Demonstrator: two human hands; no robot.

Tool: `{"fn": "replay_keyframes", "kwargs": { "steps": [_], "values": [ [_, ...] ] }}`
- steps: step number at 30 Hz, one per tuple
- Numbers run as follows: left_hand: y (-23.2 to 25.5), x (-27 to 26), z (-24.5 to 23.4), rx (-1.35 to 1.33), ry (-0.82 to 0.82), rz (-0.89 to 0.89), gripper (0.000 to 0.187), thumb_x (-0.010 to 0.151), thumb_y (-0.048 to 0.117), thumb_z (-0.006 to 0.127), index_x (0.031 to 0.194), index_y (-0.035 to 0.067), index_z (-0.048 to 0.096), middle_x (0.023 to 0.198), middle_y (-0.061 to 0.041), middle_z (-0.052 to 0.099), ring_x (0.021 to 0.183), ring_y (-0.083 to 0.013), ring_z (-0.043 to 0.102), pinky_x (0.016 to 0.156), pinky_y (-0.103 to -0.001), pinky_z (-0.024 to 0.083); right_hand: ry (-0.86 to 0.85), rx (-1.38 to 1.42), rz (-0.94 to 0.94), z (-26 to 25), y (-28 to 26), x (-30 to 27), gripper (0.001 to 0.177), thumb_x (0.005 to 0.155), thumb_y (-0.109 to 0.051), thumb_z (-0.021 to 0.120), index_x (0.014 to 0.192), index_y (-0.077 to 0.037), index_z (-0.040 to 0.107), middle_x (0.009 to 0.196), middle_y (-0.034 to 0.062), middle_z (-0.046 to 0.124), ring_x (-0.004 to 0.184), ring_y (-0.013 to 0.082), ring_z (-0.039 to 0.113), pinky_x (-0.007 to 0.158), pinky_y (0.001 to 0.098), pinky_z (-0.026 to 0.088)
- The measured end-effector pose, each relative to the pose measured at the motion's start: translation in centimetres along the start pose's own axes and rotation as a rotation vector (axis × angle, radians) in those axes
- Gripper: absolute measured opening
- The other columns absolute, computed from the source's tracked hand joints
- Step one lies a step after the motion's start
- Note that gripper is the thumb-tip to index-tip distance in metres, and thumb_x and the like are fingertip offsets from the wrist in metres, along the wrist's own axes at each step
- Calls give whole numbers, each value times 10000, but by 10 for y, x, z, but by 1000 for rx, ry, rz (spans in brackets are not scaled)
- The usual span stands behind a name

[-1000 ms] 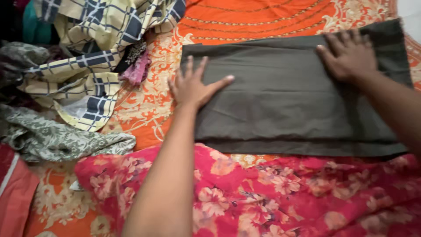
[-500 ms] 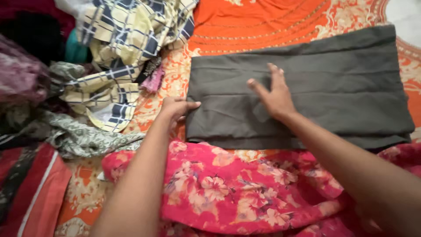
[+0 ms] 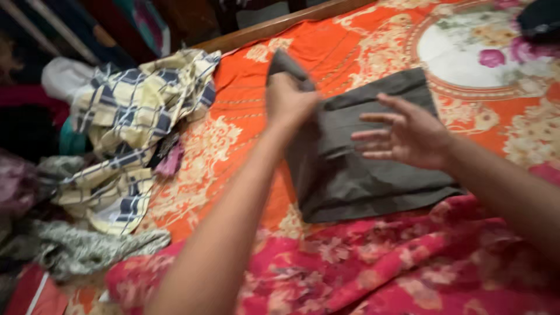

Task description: The person folds a dark gray shirt on a bed, then picks up a yellow and blue checkered shirt and begins buttoning it. The person continues buttoning the checkered shirt while sitting on the bed.

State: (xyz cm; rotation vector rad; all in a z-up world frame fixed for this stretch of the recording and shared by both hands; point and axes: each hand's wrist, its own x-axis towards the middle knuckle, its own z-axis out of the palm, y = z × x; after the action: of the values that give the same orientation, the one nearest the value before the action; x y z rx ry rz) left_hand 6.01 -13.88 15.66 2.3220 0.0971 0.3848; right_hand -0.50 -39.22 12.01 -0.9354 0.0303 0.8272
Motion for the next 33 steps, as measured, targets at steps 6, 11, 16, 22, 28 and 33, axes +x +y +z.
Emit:
{"fn": "replay_keyframes", "kwargs": {
  "steps": [6, 11, 16, 22, 28, 33],
  "values": [
    [132, -48, 152, -251, -11, 138, 444, 704, 295, 767, 1019, -4, 675, 957, -220, 743, 941, -396, 717, 837, -477, 553, 343, -36, -246, -88, -37, -42, 563, 937, -516, 564, 1302, -90, 620, 1093, 90, 752, 921, 198, 724, 826, 393, 588],
    [137, -98, 211, -338, -567, 163, 478, 745, 271, 728, 1156, 34, 674, 1040, -180, 759, 979, -312, 755, 827, -410, 586, 763, -535, -72, -174, -41, -40, 350, 898, -267, 676, 1153, -27, 694, 938, 57, 714, 734, 156, 654, 581, 356, 487],
    [59, -111, 182, -312, -91, 145, 346, 794, 303, 722, 1064, 87, 717, 1074, -132, 769, 1045, -281, 723, 937, -412, 556, 801, -742, 84, -199, -28, -28, 355, 840, -209, 746, 1135, -14, 704, 942, 94, 661, 820, 245, 607, 637, 426, 474],
    [-30, -73, 133, -26, 245, -403, 711, 645, 450, 933, 1137, 75, 582, 1104, -180, 617, 1043, -386, 587, 857, -513, 482, 768, -761, 182, -179, -27, -37, 426, 787, -230, 806, 1145, -13, 729, 1063, 126, 744, 929, 268, 698, 742, 435, 568],
    [-76, -53, 118, -609, -495, -785, 718, 719, 731, 750, 1138, 150, 696, 1084, -38, 704, 943, -217, 632, 758, -414, 443, 968, -1052, 106, -167, -21, -41, 872, 721, -309, 915, 1406, 21, 487, 1213, 233, 675, 1000, 341, 700, 799, 494, 599],
    [-75, -22, 111, -666, -745, -830, 780, 762, 780, 638, 1271, 191, 687, 1052, 1, 740, 977, -196, 667, 785, -371, 529, 1083, -1647, -327, -144, -10, -35, 988, 584, -313, 999, 1385, -64, 477, 1239, 241, 605, 1129, 416, 590, 934, 500, 494]
  ]
}}
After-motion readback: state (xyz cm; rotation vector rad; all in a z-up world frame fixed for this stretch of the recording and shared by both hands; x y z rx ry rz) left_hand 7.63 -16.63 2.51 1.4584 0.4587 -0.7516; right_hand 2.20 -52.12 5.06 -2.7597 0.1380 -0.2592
